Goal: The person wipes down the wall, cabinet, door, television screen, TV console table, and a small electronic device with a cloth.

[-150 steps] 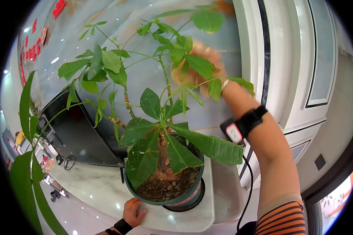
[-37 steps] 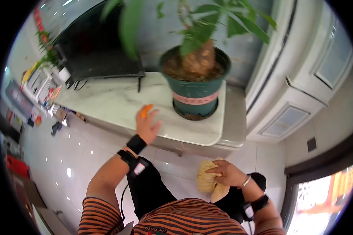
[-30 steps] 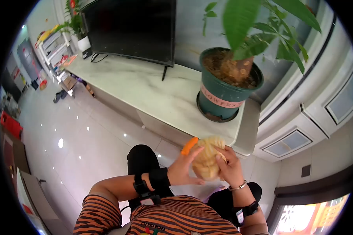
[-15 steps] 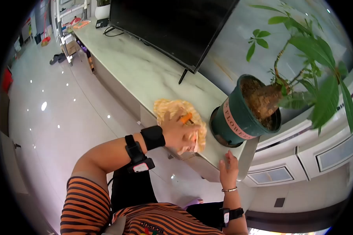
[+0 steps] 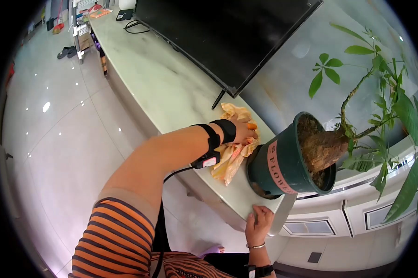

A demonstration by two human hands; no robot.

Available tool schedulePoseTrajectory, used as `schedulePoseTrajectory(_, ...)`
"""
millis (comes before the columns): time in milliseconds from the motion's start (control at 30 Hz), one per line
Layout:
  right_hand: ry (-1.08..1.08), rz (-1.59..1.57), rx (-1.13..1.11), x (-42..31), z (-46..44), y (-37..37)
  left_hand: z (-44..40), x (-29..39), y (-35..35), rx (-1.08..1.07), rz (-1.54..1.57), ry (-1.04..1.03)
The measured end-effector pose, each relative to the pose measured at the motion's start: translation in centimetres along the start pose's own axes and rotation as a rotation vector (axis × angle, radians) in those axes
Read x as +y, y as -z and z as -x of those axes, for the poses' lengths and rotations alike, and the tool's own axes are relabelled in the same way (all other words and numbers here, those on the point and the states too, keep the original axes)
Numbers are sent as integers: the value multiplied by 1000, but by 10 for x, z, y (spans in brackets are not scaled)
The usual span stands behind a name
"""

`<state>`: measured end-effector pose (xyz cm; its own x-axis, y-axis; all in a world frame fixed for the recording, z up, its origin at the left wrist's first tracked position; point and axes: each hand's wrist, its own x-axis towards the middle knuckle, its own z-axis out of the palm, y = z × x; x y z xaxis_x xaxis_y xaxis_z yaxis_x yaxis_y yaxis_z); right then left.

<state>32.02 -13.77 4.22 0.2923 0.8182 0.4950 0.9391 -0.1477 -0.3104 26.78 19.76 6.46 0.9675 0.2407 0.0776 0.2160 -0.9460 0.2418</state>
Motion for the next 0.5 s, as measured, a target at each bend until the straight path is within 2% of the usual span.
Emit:
schedulePoseTrajectory(333,46,80,42,-2,-4,-3,-103,-8,5,-149,-63,69)
schedulePoseTrajectory(433,39,84,30,-3,-6,-1,-115,-1,6,-78,-48,267)
schedulePoseTrajectory(500,43,89,29,-4,-6,-2,-123,1,8,-109,-55,377)
